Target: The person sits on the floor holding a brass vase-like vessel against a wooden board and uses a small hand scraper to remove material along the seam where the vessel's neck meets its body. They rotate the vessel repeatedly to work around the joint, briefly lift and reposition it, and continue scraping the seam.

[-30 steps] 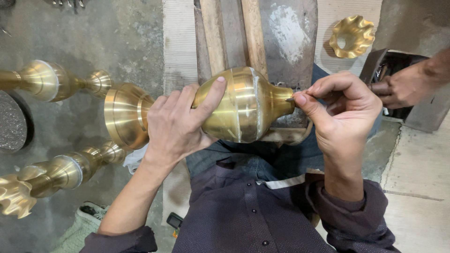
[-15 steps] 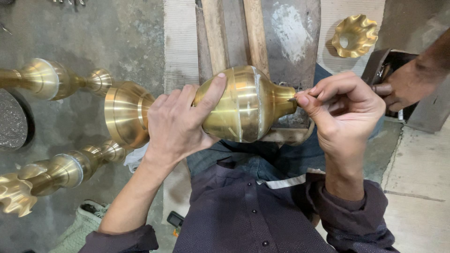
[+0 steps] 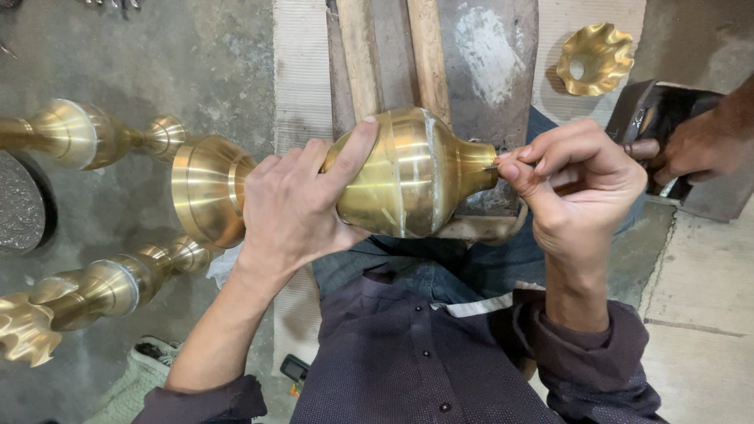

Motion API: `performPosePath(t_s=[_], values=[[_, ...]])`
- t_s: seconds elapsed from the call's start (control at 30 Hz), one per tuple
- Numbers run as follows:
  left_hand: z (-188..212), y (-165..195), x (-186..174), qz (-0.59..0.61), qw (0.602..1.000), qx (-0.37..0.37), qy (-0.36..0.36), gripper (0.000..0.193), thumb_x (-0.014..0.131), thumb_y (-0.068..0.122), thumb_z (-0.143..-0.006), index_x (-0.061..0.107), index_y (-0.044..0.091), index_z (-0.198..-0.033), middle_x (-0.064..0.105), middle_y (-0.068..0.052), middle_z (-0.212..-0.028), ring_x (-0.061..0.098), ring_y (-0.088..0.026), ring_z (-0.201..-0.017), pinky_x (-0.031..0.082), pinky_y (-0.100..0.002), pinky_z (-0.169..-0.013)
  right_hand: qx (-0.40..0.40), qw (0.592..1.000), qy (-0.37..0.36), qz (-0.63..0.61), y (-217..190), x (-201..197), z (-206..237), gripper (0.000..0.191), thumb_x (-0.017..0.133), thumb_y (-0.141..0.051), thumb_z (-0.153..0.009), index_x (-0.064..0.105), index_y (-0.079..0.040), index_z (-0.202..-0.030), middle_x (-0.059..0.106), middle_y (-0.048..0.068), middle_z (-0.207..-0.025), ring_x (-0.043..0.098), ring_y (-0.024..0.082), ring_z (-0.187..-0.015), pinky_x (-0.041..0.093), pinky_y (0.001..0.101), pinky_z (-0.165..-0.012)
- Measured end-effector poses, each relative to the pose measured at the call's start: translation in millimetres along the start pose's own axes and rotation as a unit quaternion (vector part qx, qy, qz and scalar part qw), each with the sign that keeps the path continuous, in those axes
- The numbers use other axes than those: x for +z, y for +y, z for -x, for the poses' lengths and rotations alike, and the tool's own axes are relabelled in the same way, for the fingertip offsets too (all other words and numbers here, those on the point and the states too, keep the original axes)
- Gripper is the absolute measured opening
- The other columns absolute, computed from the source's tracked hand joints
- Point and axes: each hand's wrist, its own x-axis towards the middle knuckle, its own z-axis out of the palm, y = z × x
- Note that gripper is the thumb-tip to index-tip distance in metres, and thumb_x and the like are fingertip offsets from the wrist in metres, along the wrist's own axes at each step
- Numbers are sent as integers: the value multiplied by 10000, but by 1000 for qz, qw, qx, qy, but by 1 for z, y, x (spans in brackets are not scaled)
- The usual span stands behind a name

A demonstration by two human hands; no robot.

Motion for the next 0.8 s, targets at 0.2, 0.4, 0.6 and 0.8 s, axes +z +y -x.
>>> performPosePath(t_s=[0.2,0.4,0.6,0.8], values=[[-1,0,-2,9,1000,10,1,1304,979,504,-427,412,221,-1567,556,-52,-829,552,-214,-630,436,-395,-572,17,998,25,53,-8,5,1,238,826,129,-1017,639,-5,-952,687,72,-974,688,71,-847,559,145,-723],[-7,4,-7,13,999,-13,-35,1290,1003,522,-417,446,208,-1537,548,-42,-773,550,-203,-580,436,-389,-530,20,997,23,70,-10,6,-1,252,837,111,-1021,649,-24,-922,686,45,-960,656,37,-806,487,131,-662],[-12,8,-18,19,996,-39,-76,1305,988,488,-373,445,212,-1527,570,-55,-754,582,-237,-579,484,-409,-556,18,997,21,74,-4,3,0,272,847,103,-1014,639,-35,-906,678,27,-962,619,15,-790,452,125,-657],[-16,10,-21,32,994,-47,-90,1257,976,474,-434,431,185,-1528,572,-65,-716,593,-240,-547,491,-408,-535,13,999,21,45,1,2,0,277,829,121,-1016,623,-24,-900,671,41,-964,636,30,-801,484,131,-684]])
